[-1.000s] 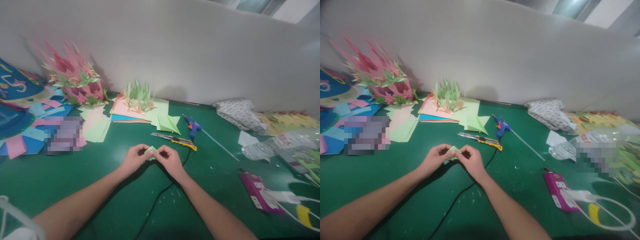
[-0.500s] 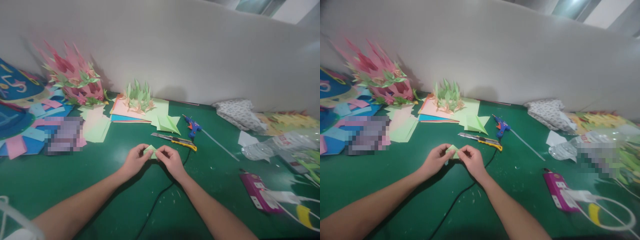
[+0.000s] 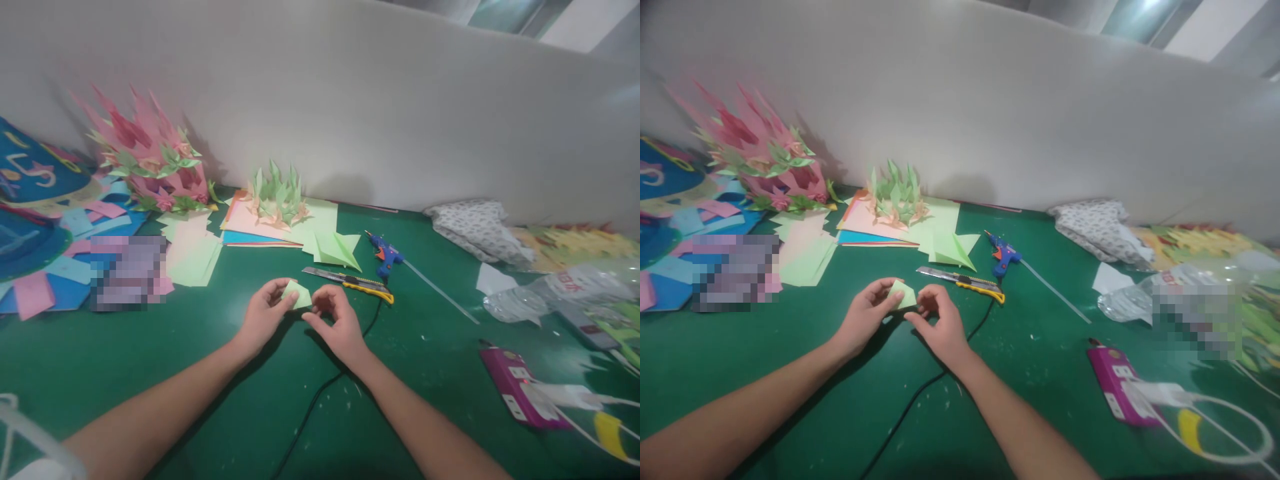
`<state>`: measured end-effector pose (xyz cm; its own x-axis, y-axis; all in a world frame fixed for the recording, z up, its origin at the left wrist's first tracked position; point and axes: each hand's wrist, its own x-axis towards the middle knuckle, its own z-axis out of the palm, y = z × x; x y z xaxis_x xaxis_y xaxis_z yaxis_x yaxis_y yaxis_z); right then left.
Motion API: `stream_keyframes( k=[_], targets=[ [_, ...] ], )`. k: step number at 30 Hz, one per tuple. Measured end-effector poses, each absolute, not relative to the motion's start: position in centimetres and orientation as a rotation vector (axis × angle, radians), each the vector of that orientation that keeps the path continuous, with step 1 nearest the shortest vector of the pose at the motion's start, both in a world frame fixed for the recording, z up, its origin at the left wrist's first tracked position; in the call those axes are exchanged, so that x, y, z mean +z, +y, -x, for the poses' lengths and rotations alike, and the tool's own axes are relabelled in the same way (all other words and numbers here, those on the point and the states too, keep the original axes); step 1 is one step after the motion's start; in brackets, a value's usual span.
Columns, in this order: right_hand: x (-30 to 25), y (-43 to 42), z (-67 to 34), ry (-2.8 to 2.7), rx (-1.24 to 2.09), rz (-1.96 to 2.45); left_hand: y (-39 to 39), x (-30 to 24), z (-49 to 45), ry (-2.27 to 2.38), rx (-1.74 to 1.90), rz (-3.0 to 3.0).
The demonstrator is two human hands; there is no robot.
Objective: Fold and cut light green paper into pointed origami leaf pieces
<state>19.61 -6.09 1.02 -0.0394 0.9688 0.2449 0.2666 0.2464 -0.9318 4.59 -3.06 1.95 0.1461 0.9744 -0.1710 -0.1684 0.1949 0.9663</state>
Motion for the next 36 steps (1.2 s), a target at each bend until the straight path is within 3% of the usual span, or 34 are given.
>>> stream_keyframes(
  k=[9, 36],
  targets=[
    [1.23, -6.03, -19.89, -1.663, 0.666, 1.300, -3.28, 2.19, -4.53, 1.025, 1.001, -0.982],
    [1.94, -6.02, -19.96, -1.721, 0.692, 1.230, -3.23, 2.04, -4.24, 0.993, 0.918, -0.905]
  ],
)
